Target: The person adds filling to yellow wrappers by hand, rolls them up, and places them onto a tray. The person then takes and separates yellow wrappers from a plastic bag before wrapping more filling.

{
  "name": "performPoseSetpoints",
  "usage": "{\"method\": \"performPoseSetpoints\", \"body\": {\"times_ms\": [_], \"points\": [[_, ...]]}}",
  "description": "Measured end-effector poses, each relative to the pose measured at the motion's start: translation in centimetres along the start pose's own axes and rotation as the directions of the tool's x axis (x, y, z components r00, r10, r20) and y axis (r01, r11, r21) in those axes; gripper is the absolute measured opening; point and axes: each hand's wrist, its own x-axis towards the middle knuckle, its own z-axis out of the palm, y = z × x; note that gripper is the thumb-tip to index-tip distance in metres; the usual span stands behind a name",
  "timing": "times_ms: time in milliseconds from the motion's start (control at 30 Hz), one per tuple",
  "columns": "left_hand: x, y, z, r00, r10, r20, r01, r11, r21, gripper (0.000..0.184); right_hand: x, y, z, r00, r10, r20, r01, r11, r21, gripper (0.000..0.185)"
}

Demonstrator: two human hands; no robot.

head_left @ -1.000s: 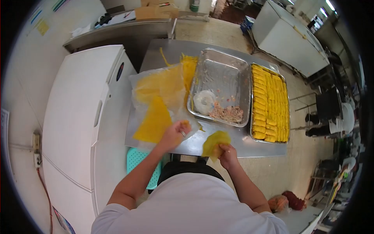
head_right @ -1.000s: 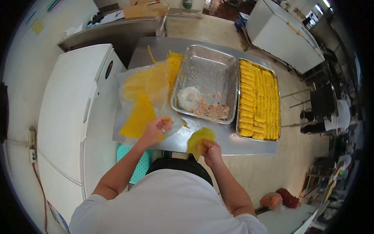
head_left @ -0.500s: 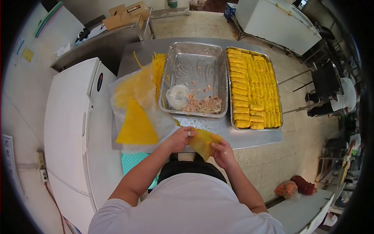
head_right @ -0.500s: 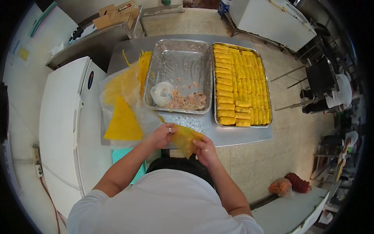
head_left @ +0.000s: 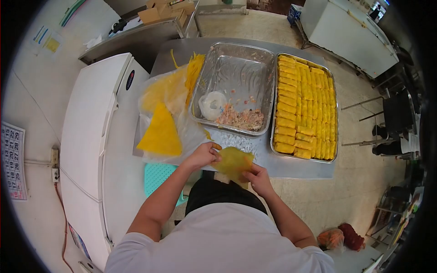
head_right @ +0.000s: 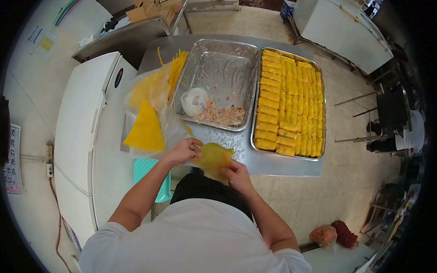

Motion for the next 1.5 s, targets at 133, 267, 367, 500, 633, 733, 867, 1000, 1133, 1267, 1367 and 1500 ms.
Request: {"method": "performPoseSetpoints", "body": {"times_ms": [133, 267, 367, 500, 633, 733, 867, 1000, 1133, 1267, 1367, 1500], "points": [[1.4, 1.0, -1.7, 0.998, 0.045, 0.045, -0.059, 0.922, 0.382, 0.048, -1.0, -1.3, -1.9, 0.986, 0.111, -0.128, -0.157, 0.882, -0.444, 0.035], [0.4, 4.5, -2.3, 0.972, 0.083, 0.219, -0.181, 0.860, 0.477, 0.049, -1.2, -3.2, -0.8, 0.926, -0.298, -0.231, 0.077, 0.749, -0.658, 0.033], [-0.7, 6.5, -1.8, 0.920, 0.173, 0.353, -0.345, 0.787, 0.512, 0.050, 1.5, -4.9, 1.8, 0.770, -0.636, -0.053, 0.381, 0.525, -0.761, 0.030], [-2.5, 9.1, -2.2, 0.884, 0.205, 0.420, -0.429, 0.713, 0.555, 0.048, 5.2, -5.6, 3.1, 0.926, -0.358, 0.118, 0.305, 0.527, -0.793, 0.024], [-2.9, 7.0, -3.3, 0.892, 0.447, 0.064, -0.411, 0.747, 0.523, 0.045, 5.3, -4.8, 1.5, 0.991, -0.099, -0.094, 0.008, 0.726, -0.687, 0.025], [-3.5, 3.4, -1.6, 0.554, 0.793, -0.253, -0.487, 0.555, 0.674, 0.044, 6.9, -1.2, -0.9, 0.981, -0.051, -0.185, -0.067, 0.813, -0.578, 0.028], [-4.0, -2.4, 2.8, 0.667, 0.742, 0.063, -0.584, 0.469, 0.662, 0.047, 6.3, -1.7, -1.0, 0.956, -0.012, -0.294, -0.154, 0.830, -0.536, 0.018], [-3.5, -3.5, 3.4, 0.711, 0.683, 0.166, -0.495, 0.319, 0.808, 0.052, 6.0, -1.8, -1.9, 0.937, -0.141, -0.320, -0.163, 0.634, -0.756, 0.021], [-2.6, -3.6, 0.2, 0.742, 0.632, 0.225, -0.451, 0.221, 0.865, 0.056, 4.8, -1.6, -2.6, 0.874, -0.210, -0.437, -0.327, 0.411, -0.851, 0.018], [-2.2, -2.5, -1.9, 0.732, 0.630, 0.261, -0.526, 0.278, 0.804, 0.060, 2.5, -2.0, -1.3, 0.823, -0.384, -0.418, -0.260, 0.400, -0.879, 0.022], [-1.9, -2.6, -2.0, 0.713, 0.642, 0.282, -0.555, 0.272, 0.786, 0.060, 3.2, -4.3, 1.7, 0.802, -0.314, -0.508, -0.151, 0.716, -0.681, 0.023], [-0.6, -4.1, -2.3, 0.682, 0.673, 0.286, -0.550, 0.213, 0.808, 0.058, 7.5, -5.3, 2.3, 0.867, 0.062, -0.495, -0.038, 0.998, 0.059, 0.027]]}}
